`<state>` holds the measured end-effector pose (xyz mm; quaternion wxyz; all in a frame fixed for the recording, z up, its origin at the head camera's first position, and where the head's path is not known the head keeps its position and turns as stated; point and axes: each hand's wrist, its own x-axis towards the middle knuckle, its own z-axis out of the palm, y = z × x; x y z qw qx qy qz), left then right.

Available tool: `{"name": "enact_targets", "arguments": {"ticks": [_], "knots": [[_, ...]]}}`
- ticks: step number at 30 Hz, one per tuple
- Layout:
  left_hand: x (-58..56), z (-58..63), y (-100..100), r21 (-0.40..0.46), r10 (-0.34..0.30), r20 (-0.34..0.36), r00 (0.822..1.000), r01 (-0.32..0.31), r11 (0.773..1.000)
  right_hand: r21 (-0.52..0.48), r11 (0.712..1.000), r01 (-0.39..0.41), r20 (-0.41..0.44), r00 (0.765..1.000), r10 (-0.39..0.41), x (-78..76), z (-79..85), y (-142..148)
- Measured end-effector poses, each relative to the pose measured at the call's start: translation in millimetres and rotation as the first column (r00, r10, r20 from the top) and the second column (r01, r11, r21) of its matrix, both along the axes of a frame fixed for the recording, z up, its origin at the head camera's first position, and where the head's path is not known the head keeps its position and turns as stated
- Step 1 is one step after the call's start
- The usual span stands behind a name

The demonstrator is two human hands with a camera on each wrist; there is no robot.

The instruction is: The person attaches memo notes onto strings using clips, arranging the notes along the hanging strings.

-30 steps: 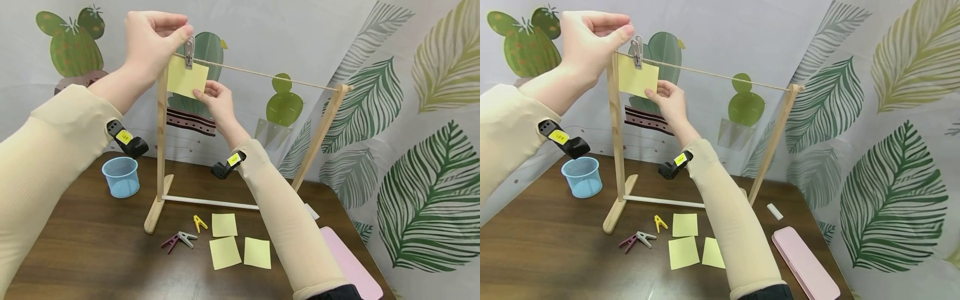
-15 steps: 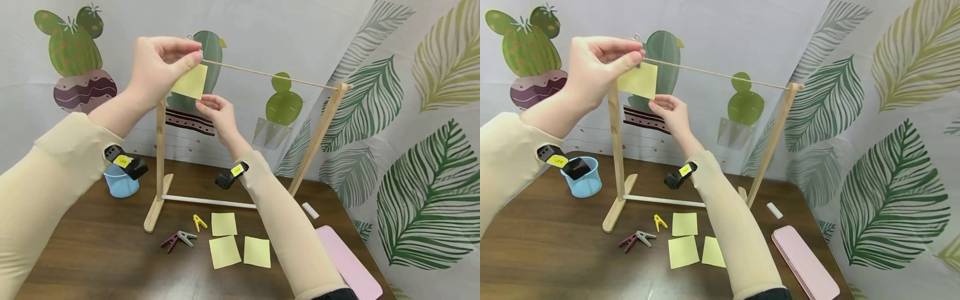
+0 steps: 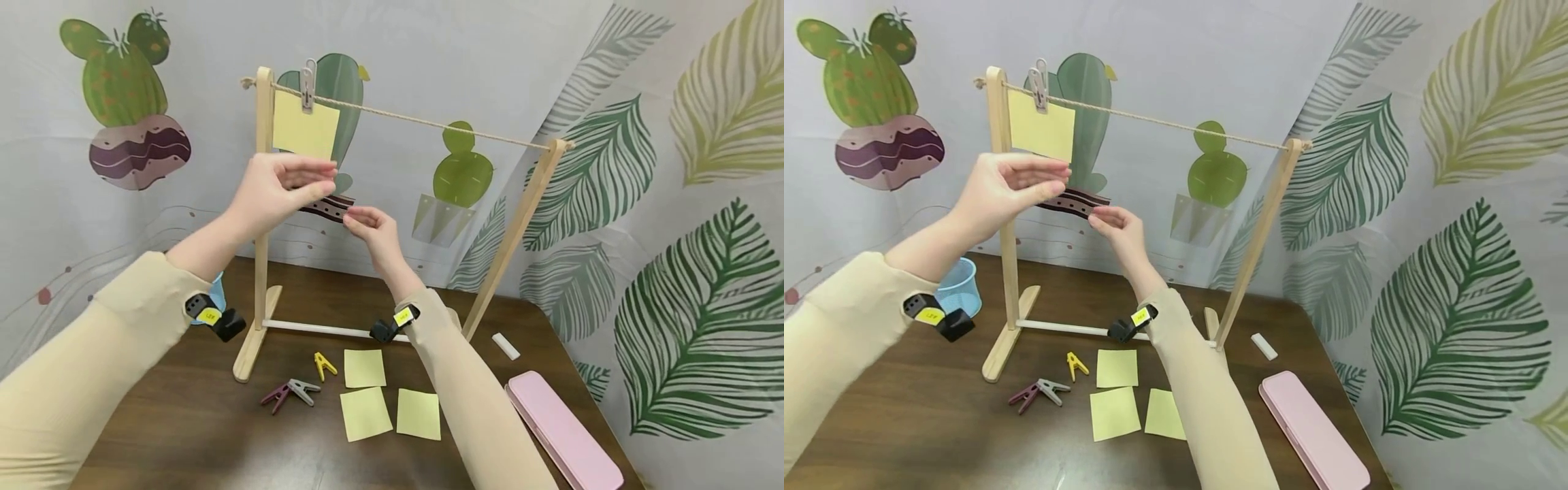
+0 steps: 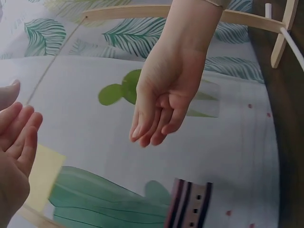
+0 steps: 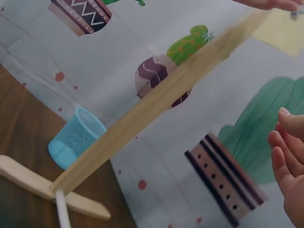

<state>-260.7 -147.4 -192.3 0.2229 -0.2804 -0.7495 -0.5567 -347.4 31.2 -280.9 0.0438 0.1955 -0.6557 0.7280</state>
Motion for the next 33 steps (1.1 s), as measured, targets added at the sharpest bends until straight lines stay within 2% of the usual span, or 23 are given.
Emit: {"name": "enact_targets", "arguments": {"ticks": [6,9,18,22,28,33], "knots": [[-6.8,-37.7,-2.8,-0.143,-0.003,0.062,0.998,0.012,0.99,0.07,0.997,0.043,0.008,0.999,-0.044,6.8,-34.9,16.4],[-9.8,-57.7,-3.9,-0.168,-0.006,0.107,0.994,0.024,0.986,0.093,0.994,0.059,0.013,0.998,-0.06,12.5,-50.1,24.3],[-14.9,-119.3,-4.1,-0.064,-0.029,0.218,0.975,0.044,0.997,0.124,0.99,0.07,0.072,0.994,-0.08,28.0,-89.9,47.0],[-17.3,-145.2,-2.6,-0.008,-0.035,0.28,0.959,0.039,0.999,0.112,0.991,0.074,0.106,0.991,-0.086,32.0,-108.3,55.3],[-20.2,-180.4,0.3,0.04,-0.054,0.326,0.944,0.043,0.998,0.125,0.989,0.074,0.15,0.984,-0.093,37.2,-132.5,66.2],[-21.0,-205.8,4.8,0.083,-0.09,0.359,0.929,0.064,0.994,0.129,0.99,0.062,0.187,0.979,-0.086,53.3,-131.5,74.1]]}}
